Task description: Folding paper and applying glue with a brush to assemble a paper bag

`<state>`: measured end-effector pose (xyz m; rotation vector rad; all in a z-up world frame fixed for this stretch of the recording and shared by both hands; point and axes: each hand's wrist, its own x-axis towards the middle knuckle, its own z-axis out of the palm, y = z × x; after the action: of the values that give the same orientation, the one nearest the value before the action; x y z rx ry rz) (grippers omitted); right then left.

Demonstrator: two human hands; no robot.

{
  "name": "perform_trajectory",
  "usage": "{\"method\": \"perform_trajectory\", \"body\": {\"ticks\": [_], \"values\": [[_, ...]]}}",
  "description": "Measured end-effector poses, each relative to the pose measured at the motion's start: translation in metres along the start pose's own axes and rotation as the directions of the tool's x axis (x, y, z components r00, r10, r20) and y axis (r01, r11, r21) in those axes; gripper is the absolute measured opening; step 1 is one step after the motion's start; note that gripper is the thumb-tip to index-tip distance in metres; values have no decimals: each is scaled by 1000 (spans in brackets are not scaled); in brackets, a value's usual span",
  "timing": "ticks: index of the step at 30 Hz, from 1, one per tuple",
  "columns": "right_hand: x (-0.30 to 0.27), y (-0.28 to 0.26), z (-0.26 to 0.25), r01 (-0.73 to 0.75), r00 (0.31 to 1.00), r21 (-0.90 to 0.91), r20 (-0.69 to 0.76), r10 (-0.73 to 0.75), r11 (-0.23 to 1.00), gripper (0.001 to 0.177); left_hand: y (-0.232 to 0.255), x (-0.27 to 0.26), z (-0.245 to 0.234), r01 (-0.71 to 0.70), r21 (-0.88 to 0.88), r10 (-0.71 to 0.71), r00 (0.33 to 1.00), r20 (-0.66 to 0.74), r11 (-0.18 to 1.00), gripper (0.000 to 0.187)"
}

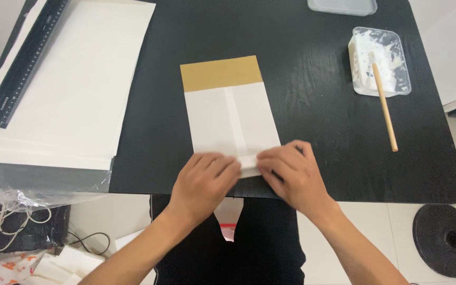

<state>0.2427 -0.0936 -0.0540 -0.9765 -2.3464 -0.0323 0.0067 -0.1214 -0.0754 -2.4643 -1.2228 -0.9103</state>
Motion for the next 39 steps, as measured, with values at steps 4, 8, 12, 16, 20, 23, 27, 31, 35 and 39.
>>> {"method": "perform_trajectory", "body": {"ticks": [4, 8, 12, 16, 20, 23, 27, 31, 35, 39], "values": [[-24, -19, -5, 70, 997, 64, 30, -72, 996, 13, 9, -27, -21, -10, -204, 7, 1000, -13, 979, 29], [-33, -28, -11, 86, 992, 30, 90, -89, 996, 15, 9, -38, -22, -10, -292, 16, 1000, 17, 956, 26], [-28, -8, -11, 40, 994, 64, 94, -46, 997, 23, -2, -24, -30, 68, -329, -61, 998, 32, 942, 21], [-18, -3, -14, -58, 996, 63, 72, 53, 996, 13, -6, -19, -27, 230, -383, -223, 973, 64, 895, 15], [-3, -11, -18, -148, 988, 70, 45, 145, 987, 17, -9, -11, -19, 385, -418, -344, 923, 174, 823, 16], [1, -18, -17, -140, 990, 82, 44, 136, 987, 21, -7, -9, -22, 416, -427, -380, 909, 171, 802, 18], [3, -20, -12, -134, 990, 68, 61, 130, 989, 27, -6, -3, -24, 414, -416, -387, 910, 151, 810, 19], [10, -19, -3, -155, 984, 62, 94, 149, 986, 37, -4, 1, -25, 402, -474, -353, 915, 193, 783, 19], [9, -17, 7, -158, 985, 56, 80, 153, 986, 38, -1, 1, -26, 437, -487, -386, 899, 207, 757, 20], [7, -20, 2, -192, 980, 79, 75, 186, 978, 39, -2, 2, -24, 445, -480, -395, 895, 209, 756, 21]]}}
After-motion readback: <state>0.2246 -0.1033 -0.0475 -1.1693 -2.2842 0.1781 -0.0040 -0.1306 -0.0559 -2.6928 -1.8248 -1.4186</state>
